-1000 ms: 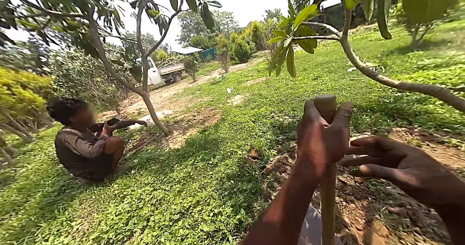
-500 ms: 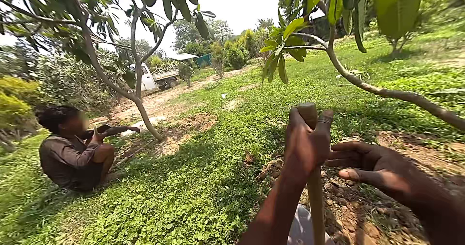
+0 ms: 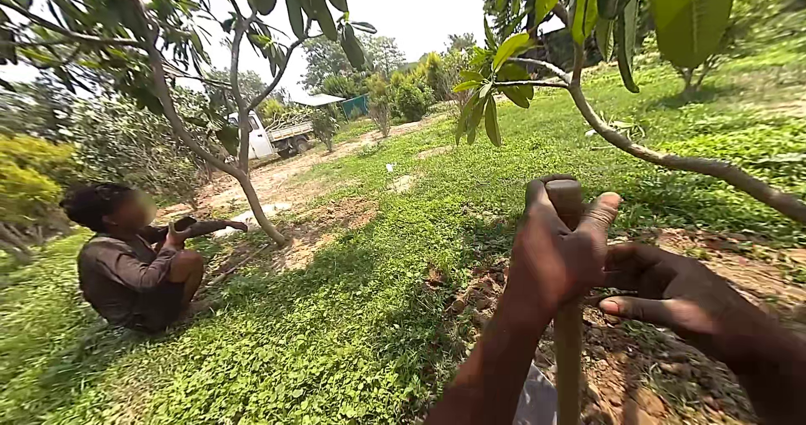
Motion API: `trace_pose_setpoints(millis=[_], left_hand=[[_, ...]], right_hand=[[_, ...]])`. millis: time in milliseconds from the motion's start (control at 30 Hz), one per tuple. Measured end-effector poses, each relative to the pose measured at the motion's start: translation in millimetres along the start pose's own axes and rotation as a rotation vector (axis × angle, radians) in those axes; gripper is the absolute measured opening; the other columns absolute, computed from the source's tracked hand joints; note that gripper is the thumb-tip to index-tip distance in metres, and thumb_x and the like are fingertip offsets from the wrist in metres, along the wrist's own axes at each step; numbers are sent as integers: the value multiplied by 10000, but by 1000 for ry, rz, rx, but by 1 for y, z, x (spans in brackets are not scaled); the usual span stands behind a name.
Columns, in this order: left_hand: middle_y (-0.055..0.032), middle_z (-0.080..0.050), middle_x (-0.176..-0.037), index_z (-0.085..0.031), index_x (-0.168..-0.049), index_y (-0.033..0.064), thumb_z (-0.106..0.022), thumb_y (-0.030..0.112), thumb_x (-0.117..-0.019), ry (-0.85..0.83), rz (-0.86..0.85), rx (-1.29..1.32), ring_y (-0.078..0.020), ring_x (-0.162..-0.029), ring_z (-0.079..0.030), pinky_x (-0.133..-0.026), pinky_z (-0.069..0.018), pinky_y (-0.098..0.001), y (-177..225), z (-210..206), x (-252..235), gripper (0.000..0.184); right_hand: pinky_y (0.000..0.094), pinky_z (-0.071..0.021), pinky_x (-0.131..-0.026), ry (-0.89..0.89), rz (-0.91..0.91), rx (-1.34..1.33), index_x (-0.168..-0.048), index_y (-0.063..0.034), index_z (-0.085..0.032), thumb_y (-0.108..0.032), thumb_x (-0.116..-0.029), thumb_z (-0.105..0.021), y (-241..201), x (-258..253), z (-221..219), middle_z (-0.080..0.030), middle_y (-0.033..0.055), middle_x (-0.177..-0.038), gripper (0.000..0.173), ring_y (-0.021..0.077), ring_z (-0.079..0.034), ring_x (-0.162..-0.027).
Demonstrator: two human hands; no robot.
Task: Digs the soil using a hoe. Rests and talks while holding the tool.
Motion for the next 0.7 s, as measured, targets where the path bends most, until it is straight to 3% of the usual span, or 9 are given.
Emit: trace_pose_setpoints(millis=[67, 100, 233, 367, 467, 500, 600, 633, 700], left_hand=[[-73, -656, -866, -477, -1413, 242, -590, 397, -1039, -141, -12, -36, -188, -650, -634, -536, -540, -372, 21, -22, 19, 420], [-74, -658, -858, -512, -1396, 239, -610, 375, -1033, -160, -24, -32, -187, -647, -635, -534, -537, -368, 25, -25, 21, 399], [-114, -714, -906, -640, -1284, 119, -730, 256, -972, -113, -128, 64, -196, -692, -692, -619, -610, -378, -4, 9, -14, 352], [-93, -699, -983, -607, -1299, 118, -724, 353, -971, 250, 17, 88, -192, -788, -702, -709, -618, -377, -26, 50, -34, 419], [-88, -678, -910, -519, -1389, 125, -658, 319, -1009, 126, -61, 106, -169, -698, -656, -613, -575, -331, -10, 30, -20, 449], [-84, -659, -897, -455, -1440, 153, -628, 310, -1024, 24, -89, 74, -162, -666, -633, -568, -553, -323, -1, 14, -8, 476], [-69, -667, -897, -448, -1480, 251, -606, 292, -1039, -135, -87, 12, -169, -652, -631, -542, -540, -344, 22, -24, 16, 470], [-83, -670, -900, -499, -1438, 252, -614, 300, -1039, -142, -92, 22, -182, -645, -638, -538, -547, -356, 20, -24, 13, 418], [-115, -699, -948, -580, -1383, 216, -659, 281, -1019, -133, -108, 80, -198, -672, -676, -581, -589, -366, 5, -9, -4, 378]], right_hand=[[165, -575, -740, -90, 119, 25, -1093, -318, -701, -484, -718, -876, 9, 11, -32, -721, -167, -937, 446, -58, -671, -851], [134, -553, -749, -112, 154, 42, -1071, -327, -681, -472, -738, -861, 8, 13, -39, -698, -199, -930, 405, -95, -645, -860], [331, -645, -753, -163, 102, -70, -1200, -165, -699, -253, -793, -857, -11, -7, -23, -755, 83, -1025, 446, 203, -750, -863], [376, -656, -663, 159, 46, -108, -1155, -130, -697, -258, -739, -873, -13, 0, 29, -755, 102, -963, 469, 225, -755, -783], [451, -657, -777, 76, 24, -97, -1273, -135, -624, -301, -685, -926, -8, -2, 16, -734, 146, -1126, 681, 309, -748, -984], [414, -654, -780, 22, 19, -92, -1255, -138, -630, -298, -666, -936, -5, -1, -2, -738, 130, -1107, 682, 275, -748, -970], [122, -516, -822, 15, 125, 208, -1178, -144, -659, -519, -676, -857, 8, 13, -38, -693, -95, -1001, 657, -97, -621, -935], [111, -517, -827, -8, 135, 264, -1173, -160, -659, -549, -689, -840, 4, 10, -39, -689, -116, -998, 647, -113, -617, -938], [230, -616, -710, -64, 90, 74, -1117, -164, -723, -336, -688, -904, -8, -3, -32, -759, -1, -933, 496, 73, -727, -809]])
Point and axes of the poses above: each hand's wrist, its own x-axis away from the middle knuckle, its own z-axis out of the back of the hand, y = z × x, the point moved 2 cm from there along -x, towards the middle knuckle
